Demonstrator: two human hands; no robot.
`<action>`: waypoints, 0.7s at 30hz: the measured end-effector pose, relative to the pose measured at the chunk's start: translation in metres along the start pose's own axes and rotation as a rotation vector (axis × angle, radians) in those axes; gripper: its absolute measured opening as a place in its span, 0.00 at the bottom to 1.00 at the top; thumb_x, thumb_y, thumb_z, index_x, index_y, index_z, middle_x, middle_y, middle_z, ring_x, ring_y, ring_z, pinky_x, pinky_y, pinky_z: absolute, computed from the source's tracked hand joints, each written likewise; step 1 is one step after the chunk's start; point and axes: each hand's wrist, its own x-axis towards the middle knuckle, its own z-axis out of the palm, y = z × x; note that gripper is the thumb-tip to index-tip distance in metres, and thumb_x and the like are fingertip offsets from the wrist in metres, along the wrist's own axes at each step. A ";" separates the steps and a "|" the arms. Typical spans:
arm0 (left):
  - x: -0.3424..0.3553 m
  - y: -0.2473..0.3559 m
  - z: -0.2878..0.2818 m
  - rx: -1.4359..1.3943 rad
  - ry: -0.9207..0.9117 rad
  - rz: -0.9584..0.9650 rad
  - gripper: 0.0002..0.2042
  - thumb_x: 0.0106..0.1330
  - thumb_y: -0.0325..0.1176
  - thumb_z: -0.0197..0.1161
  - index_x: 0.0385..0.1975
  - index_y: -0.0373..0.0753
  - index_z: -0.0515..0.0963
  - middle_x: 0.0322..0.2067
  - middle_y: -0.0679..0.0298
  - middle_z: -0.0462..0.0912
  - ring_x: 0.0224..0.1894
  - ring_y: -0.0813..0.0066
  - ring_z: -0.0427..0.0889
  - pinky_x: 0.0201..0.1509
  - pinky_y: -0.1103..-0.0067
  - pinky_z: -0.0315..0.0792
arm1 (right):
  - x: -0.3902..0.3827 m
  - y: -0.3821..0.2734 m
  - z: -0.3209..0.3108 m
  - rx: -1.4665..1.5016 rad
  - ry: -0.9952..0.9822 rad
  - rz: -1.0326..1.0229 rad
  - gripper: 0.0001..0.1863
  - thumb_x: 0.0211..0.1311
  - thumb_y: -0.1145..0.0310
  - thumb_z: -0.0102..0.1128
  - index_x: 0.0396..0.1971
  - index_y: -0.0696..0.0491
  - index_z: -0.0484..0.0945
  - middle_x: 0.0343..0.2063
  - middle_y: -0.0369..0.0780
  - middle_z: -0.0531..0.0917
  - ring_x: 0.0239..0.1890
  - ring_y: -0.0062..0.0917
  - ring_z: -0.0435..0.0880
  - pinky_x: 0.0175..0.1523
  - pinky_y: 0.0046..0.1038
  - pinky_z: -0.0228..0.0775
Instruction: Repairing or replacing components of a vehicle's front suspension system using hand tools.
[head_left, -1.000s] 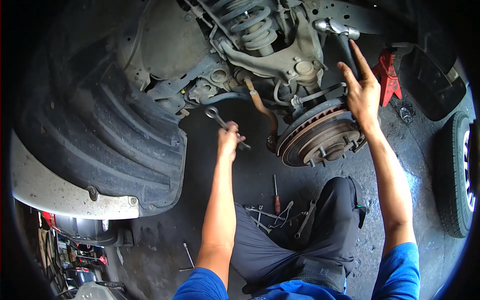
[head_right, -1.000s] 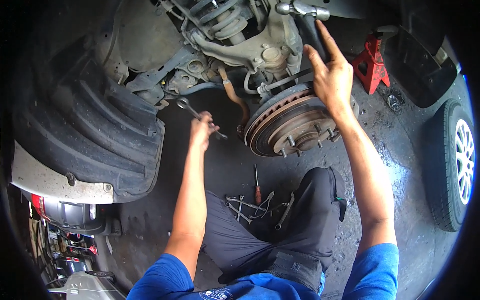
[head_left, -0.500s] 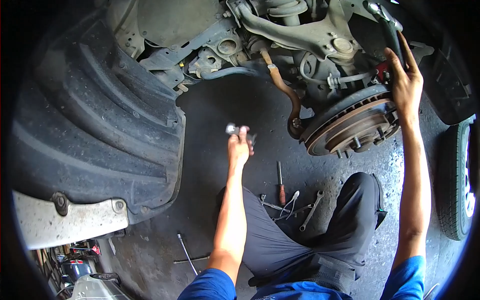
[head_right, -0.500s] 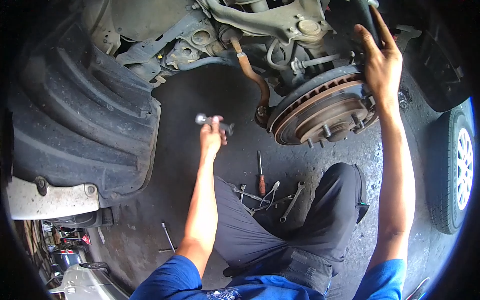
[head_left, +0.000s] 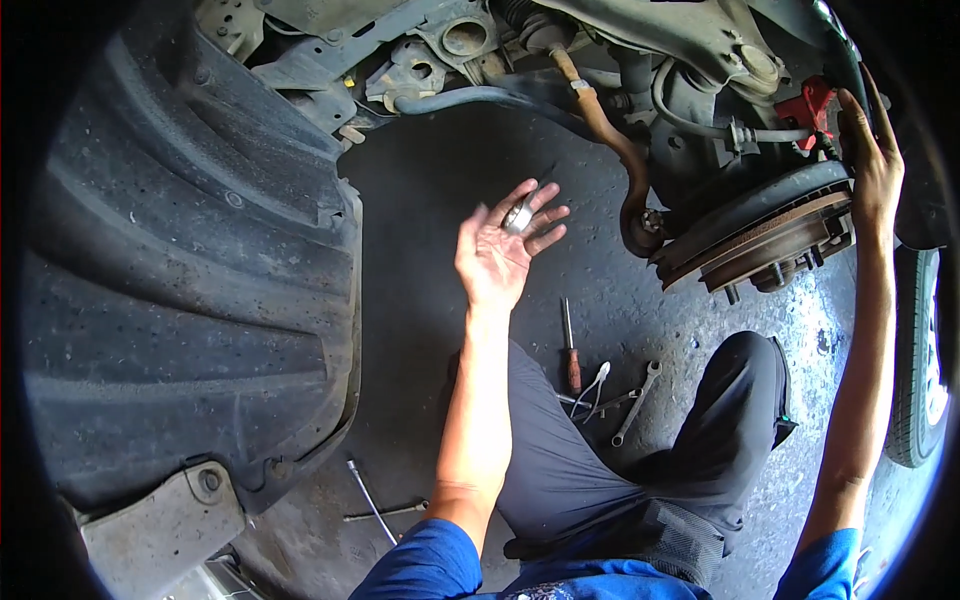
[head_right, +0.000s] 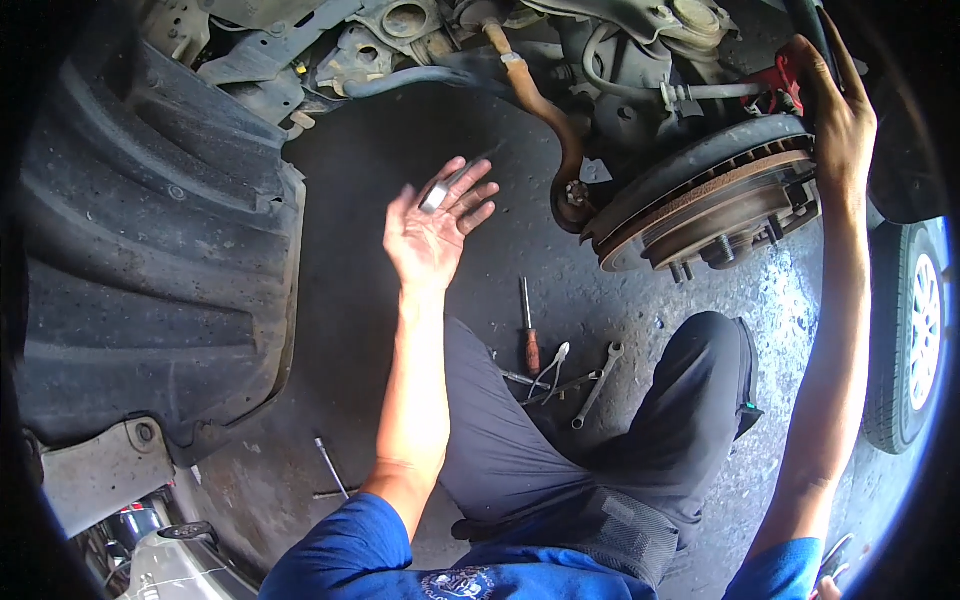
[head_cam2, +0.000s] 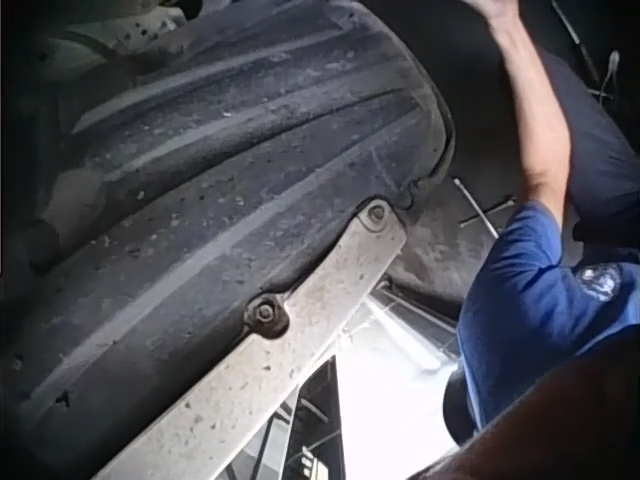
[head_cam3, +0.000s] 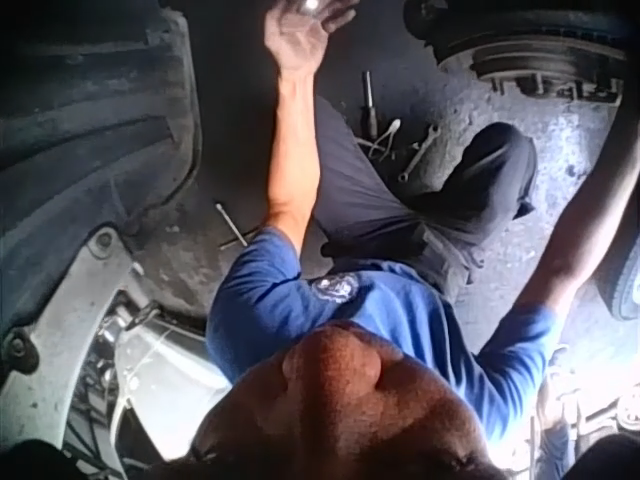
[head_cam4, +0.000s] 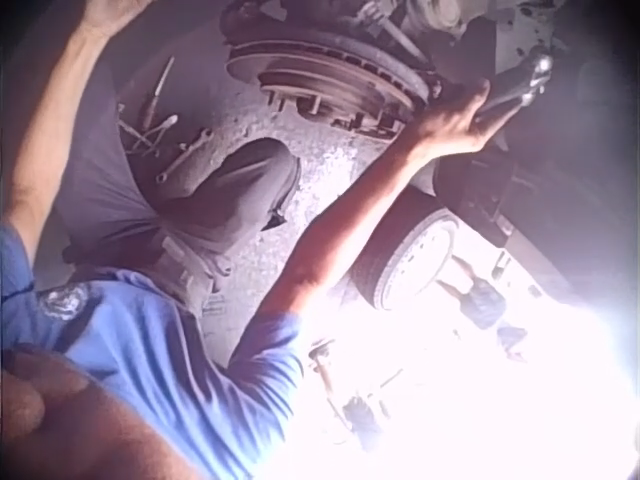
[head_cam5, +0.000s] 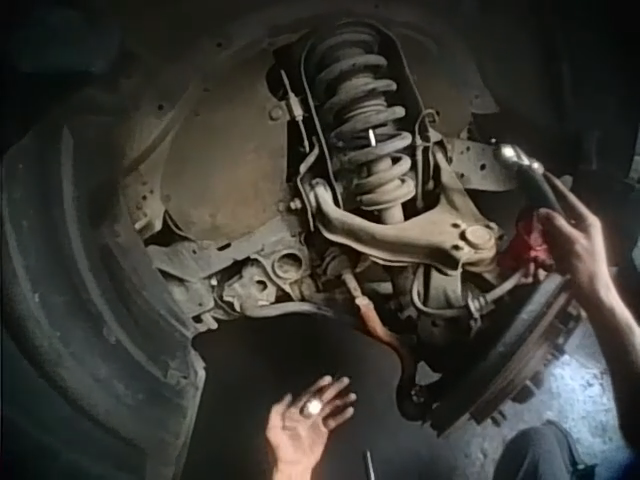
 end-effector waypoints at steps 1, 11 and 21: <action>0.005 -0.003 -0.010 0.023 0.177 -0.024 0.29 0.73 0.52 0.47 0.56 0.27 0.72 0.52 0.38 0.78 0.51 0.52 0.82 0.56 0.67 0.79 | 0.001 0.004 0.002 0.048 -0.016 -0.009 0.19 0.74 0.59 0.51 0.60 0.45 0.78 0.58 0.38 0.79 0.58 0.23 0.79 0.65 0.28 0.67; 0.001 -0.066 -0.018 0.435 0.416 0.189 0.41 0.68 0.22 0.57 0.75 0.51 0.39 0.40 0.58 0.77 0.41 0.68 0.82 0.51 0.67 0.79 | 0.001 0.006 -0.008 -0.021 -0.006 -0.044 0.21 0.72 0.57 0.54 0.61 0.46 0.76 0.59 0.39 0.78 0.60 0.24 0.77 0.66 0.28 0.65; 0.075 -0.032 -0.022 0.785 0.210 0.231 0.12 0.75 0.30 0.52 0.53 0.36 0.74 0.30 0.68 0.75 0.29 0.82 0.71 0.35 0.83 0.69 | 0.000 -0.024 0.002 -0.023 0.004 -0.116 0.18 0.75 0.63 0.45 0.58 0.43 0.79 0.58 0.36 0.80 0.56 0.24 0.80 0.62 0.24 0.69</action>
